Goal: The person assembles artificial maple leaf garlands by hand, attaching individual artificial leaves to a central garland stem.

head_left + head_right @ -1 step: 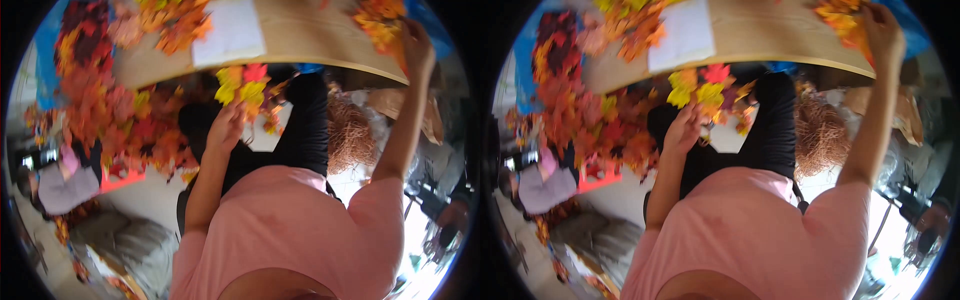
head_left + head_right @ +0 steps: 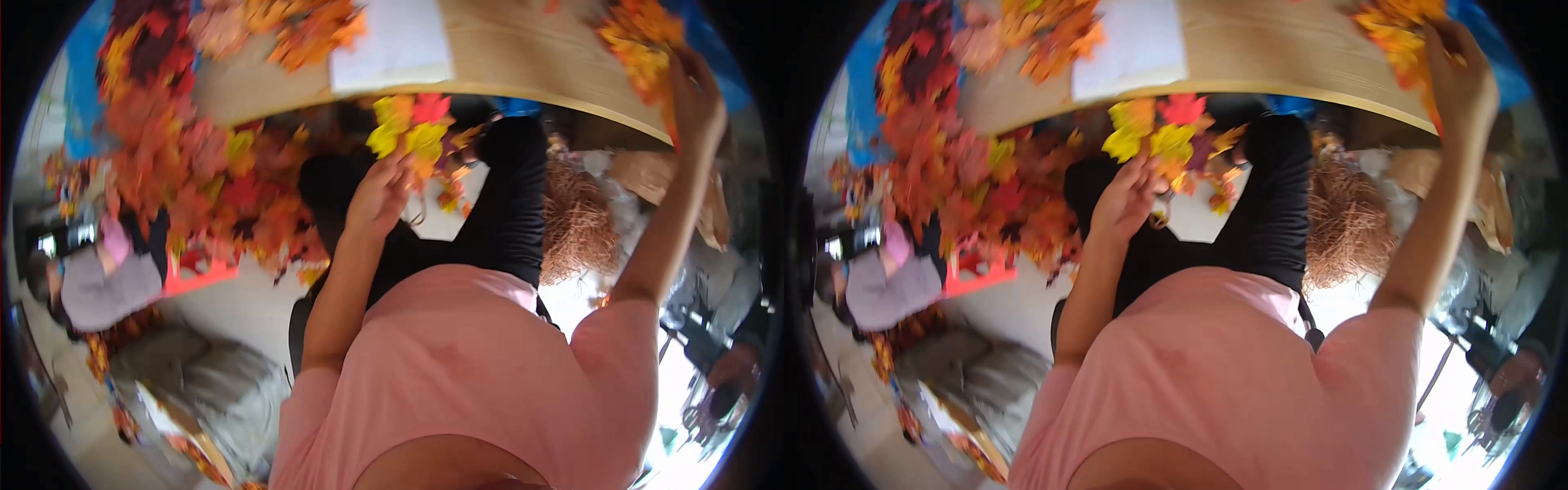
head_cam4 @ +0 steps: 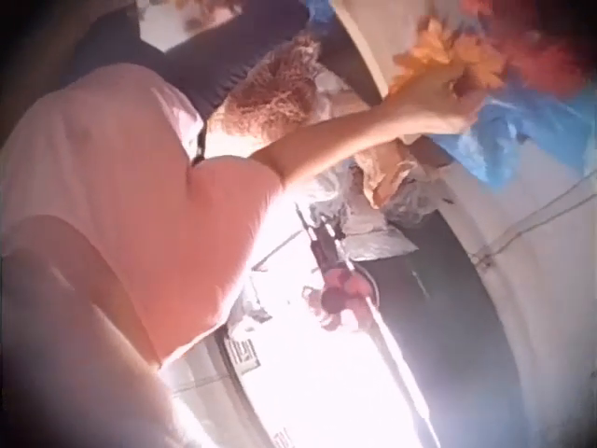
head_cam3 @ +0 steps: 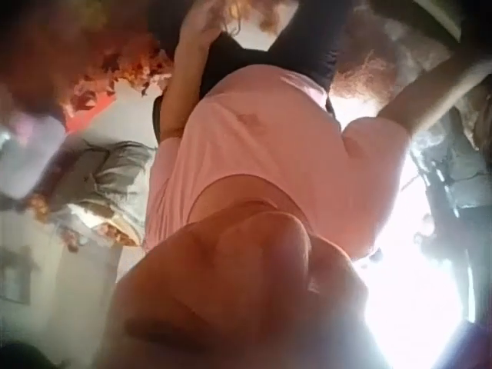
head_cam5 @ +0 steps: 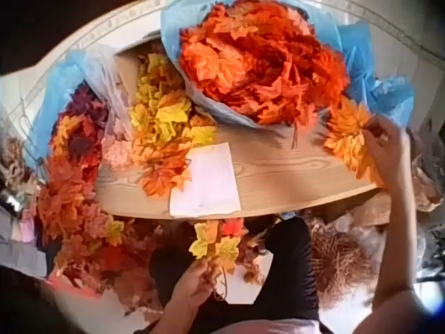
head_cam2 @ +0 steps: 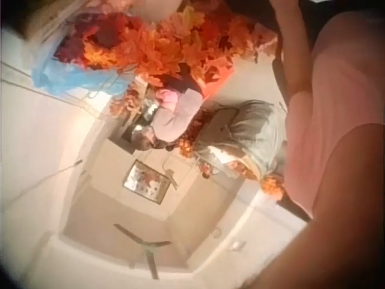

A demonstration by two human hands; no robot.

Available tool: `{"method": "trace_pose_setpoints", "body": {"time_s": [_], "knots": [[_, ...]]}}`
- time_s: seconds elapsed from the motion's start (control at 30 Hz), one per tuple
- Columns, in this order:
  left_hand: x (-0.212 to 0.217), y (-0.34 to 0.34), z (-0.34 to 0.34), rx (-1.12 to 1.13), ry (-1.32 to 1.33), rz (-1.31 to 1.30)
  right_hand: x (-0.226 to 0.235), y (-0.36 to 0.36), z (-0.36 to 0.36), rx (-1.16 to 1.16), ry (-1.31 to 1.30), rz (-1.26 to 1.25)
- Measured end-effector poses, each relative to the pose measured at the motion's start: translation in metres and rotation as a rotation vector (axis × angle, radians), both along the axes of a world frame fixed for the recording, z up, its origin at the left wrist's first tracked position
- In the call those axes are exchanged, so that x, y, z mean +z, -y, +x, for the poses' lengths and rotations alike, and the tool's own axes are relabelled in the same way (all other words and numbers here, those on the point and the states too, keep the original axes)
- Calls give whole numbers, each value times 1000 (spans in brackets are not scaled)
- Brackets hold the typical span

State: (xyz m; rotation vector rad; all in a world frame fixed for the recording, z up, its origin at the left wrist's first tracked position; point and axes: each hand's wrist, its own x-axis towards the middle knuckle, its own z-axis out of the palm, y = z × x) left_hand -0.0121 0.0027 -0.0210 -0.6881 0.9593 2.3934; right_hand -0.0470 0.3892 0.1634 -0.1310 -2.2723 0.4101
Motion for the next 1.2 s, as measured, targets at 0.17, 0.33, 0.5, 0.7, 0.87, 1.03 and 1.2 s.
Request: {"method": "trace_pose_setpoints", "body": {"time_s": [0.17,0.33,0.5,0.7,0.87,1.03,1.2], "knots": [[-1,-3,-5,-63,40,-23,-13,133,58,450,276,244],[2,-2,3,-76,19,23,-104,211,56,766,453,51],[18,4,8,-80,-10,154,-154,231,52,763,508,-403],[8,11,13,-111,-14,175,-162,238,55,826,497,-597],[11,9,11,-141,-16,149,-170,236,55,844,601,-819],[16,8,8,-149,-32,167,-164,235,52,843,608,-849],[19,5,9,-120,-46,146,-164,236,50,849,577,-840]]}}
